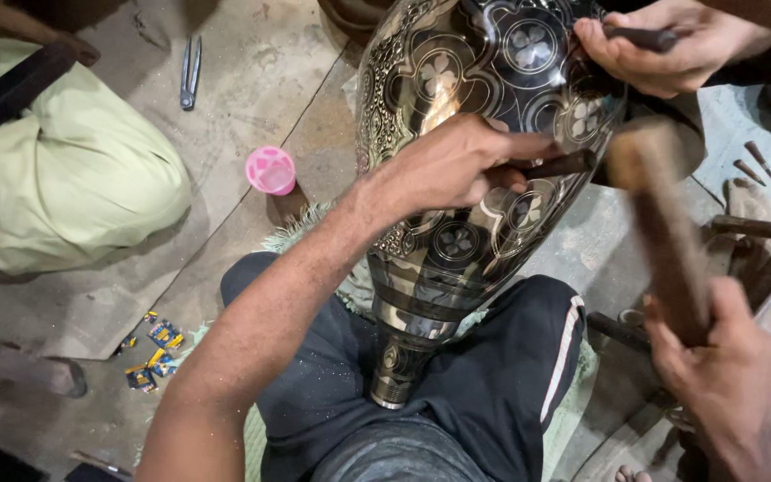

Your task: The person sits on the floor and uses a metal chisel and wooden mallet to engrave intricate floral patterns into a large silver-colored metal vase. They repeatedly tap the chisel along the surface to create decorative designs.

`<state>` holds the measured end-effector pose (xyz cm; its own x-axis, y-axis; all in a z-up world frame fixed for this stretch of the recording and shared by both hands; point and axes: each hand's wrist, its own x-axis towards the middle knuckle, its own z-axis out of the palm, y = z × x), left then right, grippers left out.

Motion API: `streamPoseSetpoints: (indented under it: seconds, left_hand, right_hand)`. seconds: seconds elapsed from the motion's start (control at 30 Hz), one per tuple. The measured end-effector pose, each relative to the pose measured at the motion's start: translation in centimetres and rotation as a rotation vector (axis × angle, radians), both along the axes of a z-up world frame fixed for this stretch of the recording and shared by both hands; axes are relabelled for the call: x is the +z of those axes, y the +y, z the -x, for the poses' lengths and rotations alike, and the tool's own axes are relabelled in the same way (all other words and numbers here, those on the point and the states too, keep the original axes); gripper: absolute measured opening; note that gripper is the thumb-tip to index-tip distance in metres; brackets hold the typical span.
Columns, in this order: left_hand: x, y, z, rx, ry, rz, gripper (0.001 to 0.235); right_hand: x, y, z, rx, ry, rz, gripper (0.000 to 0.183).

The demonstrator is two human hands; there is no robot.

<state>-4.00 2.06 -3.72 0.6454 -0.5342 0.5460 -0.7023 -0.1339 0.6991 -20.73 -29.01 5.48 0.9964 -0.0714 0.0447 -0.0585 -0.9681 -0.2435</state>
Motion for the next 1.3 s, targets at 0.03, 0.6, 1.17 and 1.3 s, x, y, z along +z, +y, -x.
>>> streamPoseSetpoints:
  seconds: [0.03, 0.6, 1.17, 1.3]
  left_hand:
    - [-0.1, -0.1, -0.1, -0.014, 0.095, -0.058, 0.047]
    - [-0.5, 0.0, 1.9, 0.185, 0.13, -0.055, 0.045]
    - [-1.7, -0.1, 3.7, 0.256, 0.147, 0.173, 0.052]
    - [-1.6, -0.2, 4.5, 0.346, 0.161, 0.106, 0.041]
  right_hand:
    - [0.4, 0.2, 0.0, -0.037, -0.016, 0.049, 0.03]
    - [4.0, 1.2, -2.8, -0.016, 0.141, -0.035, 0.026]
    - [5.6, 0.7, -5.4, 0.161, 0.082, 0.197, 0.025]
    - [4.5, -1.1, -5.7, 0.207, 0.079, 0.02, 0.025]
